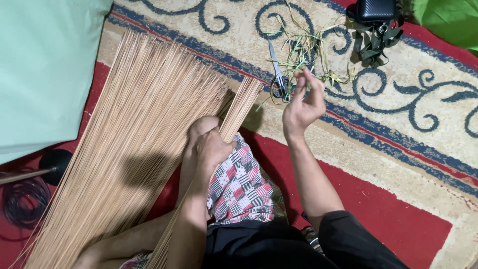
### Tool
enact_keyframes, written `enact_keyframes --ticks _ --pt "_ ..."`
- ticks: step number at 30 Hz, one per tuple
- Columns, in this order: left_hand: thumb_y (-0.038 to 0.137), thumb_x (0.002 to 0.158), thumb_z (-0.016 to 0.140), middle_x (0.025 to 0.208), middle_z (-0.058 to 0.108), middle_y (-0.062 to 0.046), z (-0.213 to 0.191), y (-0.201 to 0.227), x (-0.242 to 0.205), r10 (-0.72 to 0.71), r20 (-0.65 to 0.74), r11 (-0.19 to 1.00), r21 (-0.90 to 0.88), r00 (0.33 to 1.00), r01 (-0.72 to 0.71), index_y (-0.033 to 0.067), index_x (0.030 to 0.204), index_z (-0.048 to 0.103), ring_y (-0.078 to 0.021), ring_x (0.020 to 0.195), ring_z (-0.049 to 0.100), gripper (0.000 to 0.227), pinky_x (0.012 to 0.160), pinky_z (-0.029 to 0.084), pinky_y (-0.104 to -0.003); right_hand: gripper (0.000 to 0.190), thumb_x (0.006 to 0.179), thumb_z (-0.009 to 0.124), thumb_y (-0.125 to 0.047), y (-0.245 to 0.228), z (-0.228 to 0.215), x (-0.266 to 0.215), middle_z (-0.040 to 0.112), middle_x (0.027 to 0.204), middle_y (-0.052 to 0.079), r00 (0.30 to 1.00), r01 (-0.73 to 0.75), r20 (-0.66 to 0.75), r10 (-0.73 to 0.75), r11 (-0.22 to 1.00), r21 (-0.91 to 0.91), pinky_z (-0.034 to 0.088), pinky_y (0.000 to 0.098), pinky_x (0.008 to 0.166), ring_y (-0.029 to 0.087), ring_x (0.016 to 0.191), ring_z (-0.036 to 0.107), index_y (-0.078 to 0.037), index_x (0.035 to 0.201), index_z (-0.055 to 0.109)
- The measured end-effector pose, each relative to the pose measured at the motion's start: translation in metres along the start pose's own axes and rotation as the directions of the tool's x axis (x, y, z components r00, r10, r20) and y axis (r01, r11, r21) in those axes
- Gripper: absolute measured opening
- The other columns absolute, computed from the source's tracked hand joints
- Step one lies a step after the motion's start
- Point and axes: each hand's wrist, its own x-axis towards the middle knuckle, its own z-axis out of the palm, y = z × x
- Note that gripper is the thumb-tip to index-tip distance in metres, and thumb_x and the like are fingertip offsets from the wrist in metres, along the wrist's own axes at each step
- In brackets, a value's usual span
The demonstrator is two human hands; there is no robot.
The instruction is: Gathering, aligning, and tying a large number of thin wooden sticks into a bundle.
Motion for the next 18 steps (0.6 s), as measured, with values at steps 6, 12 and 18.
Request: enact_keyframes --ticks 6,12,18 --pt "0.035 0.076 0.069 0.113 0.073 -0.028 0.001 -0.004 -0.009 0.035 -0.025 0.997 -0.072 0.999 -0.037 -0.0009 0.118 0.07 -0.0472 0.115 0.067 0.055 0.093 0.053 -0.06 0.013 0.102 0.061 -0.003 0.038 -0.022 0.006 0.077 0.096 0.014 0.818 -0.503 -0.242 0.522 0.853 0.14 0.057 0.0213 0.065 0.01 0.076 0.07 -0.002 0.113 0.069" --pt "0.031 0.075 0.07 0.112 0.073 -0.029 0.001 -0.003 -0.008 0.055 -0.027 0.993 -0.1 0.998 -0.057 -0.0029 0.117 0.069 -0.0478 0.115 0.067 0.054 0.092 0.053 -0.059 0.012 0.102 0.069 0.004 0.075 -0.064 0.025 0.061 0.134 0.02 0.954 -0.005 -0.295 -0.06 0.976 -0.216 0.052 0.0433 0.107 0.032 0.127 0.063 0.006 0.114 0.072" --pt "0.035 0.075 0.07 0.114 0.073 -0.027 0.005 -0.006 -0.002 0.049 -0.019 0.998 -0.046 0.999 -0.05 -0.0011 0.12 0.069 -0.0464 0.115 0.067 0.058 0.092 0.054 -0.059 0.101 0.084 0.092 0.0 0.111 -0.057 -0.033 0.015 0.165 0.02 0.923 -0.274 -0.001 0.385 0.656 -0.703 0.039 0.0665 0.121 0.051 0.148 0.037 -0.018 0.164 0.034"
